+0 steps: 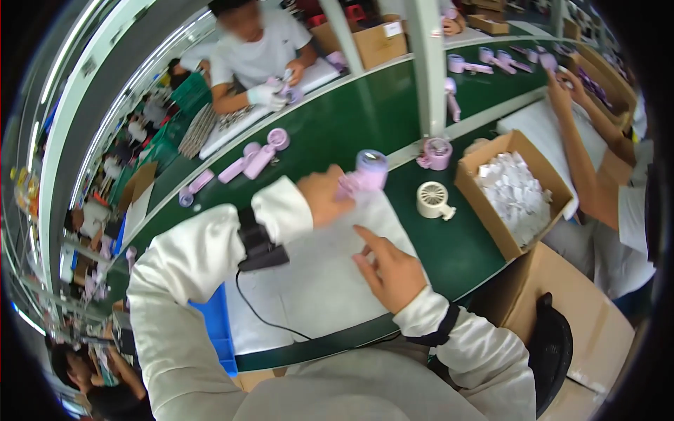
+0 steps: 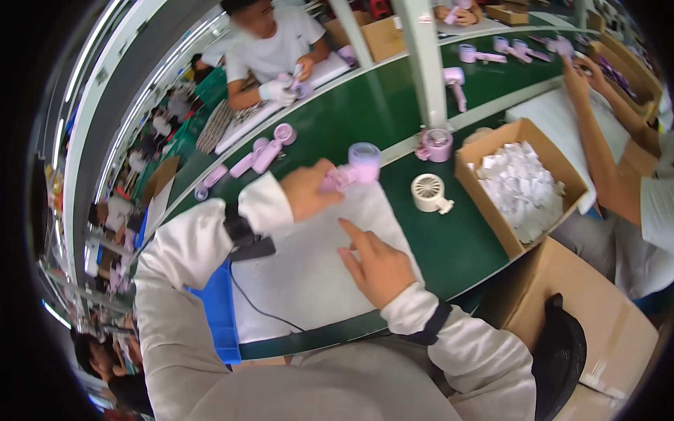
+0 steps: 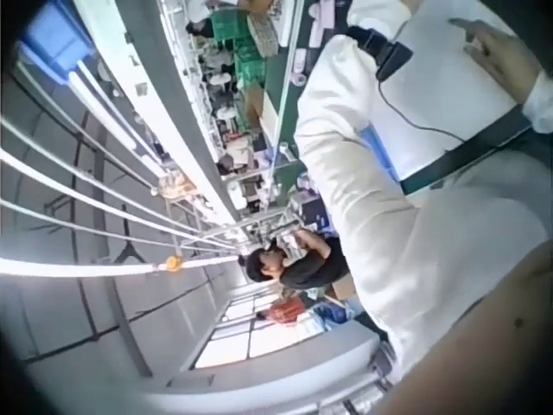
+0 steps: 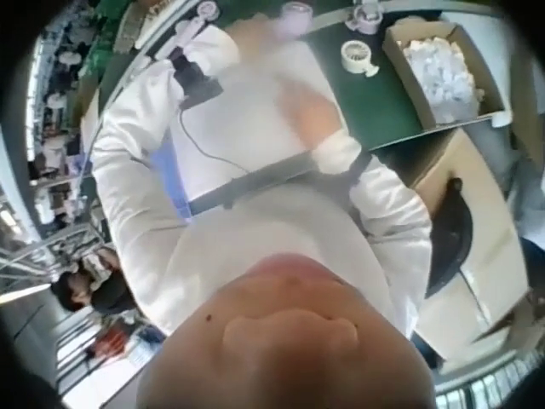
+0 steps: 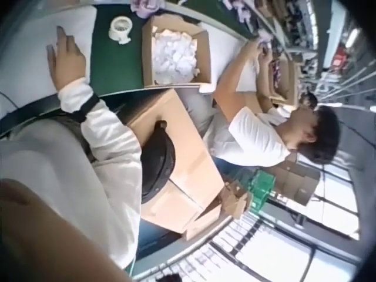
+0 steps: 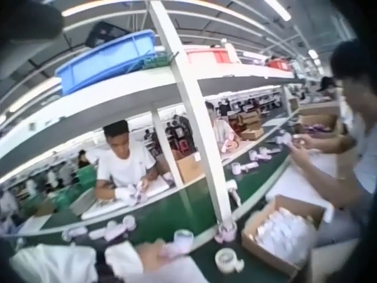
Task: The person picks up a circuit board from a blue bin and connects it to wires inside a pink fan housing. They then place the circuit board into the housing, fit a motor assembly onto the unit, and set the partially assembled fan on the table.
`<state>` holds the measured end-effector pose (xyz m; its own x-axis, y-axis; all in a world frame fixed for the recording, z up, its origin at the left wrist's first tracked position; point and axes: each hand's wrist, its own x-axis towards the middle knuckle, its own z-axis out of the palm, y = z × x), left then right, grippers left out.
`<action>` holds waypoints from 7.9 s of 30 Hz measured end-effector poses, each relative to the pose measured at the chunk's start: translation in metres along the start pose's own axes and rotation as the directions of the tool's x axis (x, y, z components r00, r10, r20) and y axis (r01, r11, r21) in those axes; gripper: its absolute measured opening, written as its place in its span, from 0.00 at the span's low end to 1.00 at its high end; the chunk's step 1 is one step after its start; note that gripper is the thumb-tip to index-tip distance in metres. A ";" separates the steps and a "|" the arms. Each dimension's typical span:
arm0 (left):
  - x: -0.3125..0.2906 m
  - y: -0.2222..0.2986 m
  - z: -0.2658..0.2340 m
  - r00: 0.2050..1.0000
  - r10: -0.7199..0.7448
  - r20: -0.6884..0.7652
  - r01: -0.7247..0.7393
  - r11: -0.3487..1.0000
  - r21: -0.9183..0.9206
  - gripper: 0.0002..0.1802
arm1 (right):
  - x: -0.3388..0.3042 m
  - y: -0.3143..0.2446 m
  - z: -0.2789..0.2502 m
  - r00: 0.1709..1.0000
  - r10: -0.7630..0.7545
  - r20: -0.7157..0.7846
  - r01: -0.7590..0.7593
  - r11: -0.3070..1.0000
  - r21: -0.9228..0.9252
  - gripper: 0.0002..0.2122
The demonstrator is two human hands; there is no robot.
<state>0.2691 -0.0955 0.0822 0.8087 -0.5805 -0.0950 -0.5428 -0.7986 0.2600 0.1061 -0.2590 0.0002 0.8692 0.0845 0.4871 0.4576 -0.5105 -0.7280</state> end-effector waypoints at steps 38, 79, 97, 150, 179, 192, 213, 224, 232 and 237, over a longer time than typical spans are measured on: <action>-0.267 -0.047 -0.192 0.859 -0.310 -0.408 -0.110 0.665 -0.739 0.17 | 0.010 -0.036 0.021 0.837 -0.070 0.542 0.092 0.996 -0.013 0.06; -0.392 -0.170 -0.024 0.813 -0.484 0.325 0.537 0.838 -0.096 0.67 | 0.006 -0.035 0.018 0.831 -0.101 0.546 0.141 0.990 -0.032 0.06; -0.396 -0.200 -0.007 0.892 -0.401 0.206 0.433 0.891 -0.139 0.57 | 0.015 -0.017 0.003 0.873 -0.054 0.486 0.095 0.994 -0.061 0.07; -0.387 -0.168 -0.015 0.825 -0.494 0.274 0.538 0.835 -0.115 0.66 | 0.017 -0.006 -0.013 0.864 0.062 0.499 -0.037 0.997 -0.061 0.08; -0.394 -0.192 0.001 0.926 -0.352 0.134 0.364 0.928 -0.077 0.58 | 0.012 -0.006 -0.012 0.893 -0.001 0.451 0.013 1.000 -0.023 0.07; -0.400 -0.200 0.006 0.930 -0.340 0.138 0.358 0.922 -0.147 0.60 | 0.012 -0.010 -0.013 0.897 0.024 0.442 -0.018 1.000 -0.017 0.07; -0.396 -0.169 -0.011 0.916 -0.337 0.219 0.378 0.906 -0.189 0.55 | 0.015 -0.014 -0.018 0.883 0.019 0.468 -0.010 1.000 -0.023 0.08; -0.403 -0.166 -0.013 0.921 -0.374 0.112 0.390 0.897 -0.207 0.50 | 0.014 -0.012 -0.019 0.899 -0.016 0.438 0.030 0.999 -0.026 0.08; -0.402 -0.165 -0.020 0.849 -0.514 0.122 0.528 0.823 -0.211 0.41 | 0.015 -0.016 -0.020 0.884 -0.015 0.467 0.031 0.999 -0.027 0.08; -0.411 -0.185 -0.017 0.893 -0.451 -0.006 0.446 0.884 -0.140 0.37 | 0.013 -0.015 -0.021 0.884 -0.019 0.467 0.032 0.999 -0.018 0.08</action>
<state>0.0405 0.2938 0.0895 0.9678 -0.1573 -0.1965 -0.0878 -0.9426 0.3220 0.1069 -0.2685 0.0279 0.8469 0.4846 0.2192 0.4814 -0.5232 -0.7032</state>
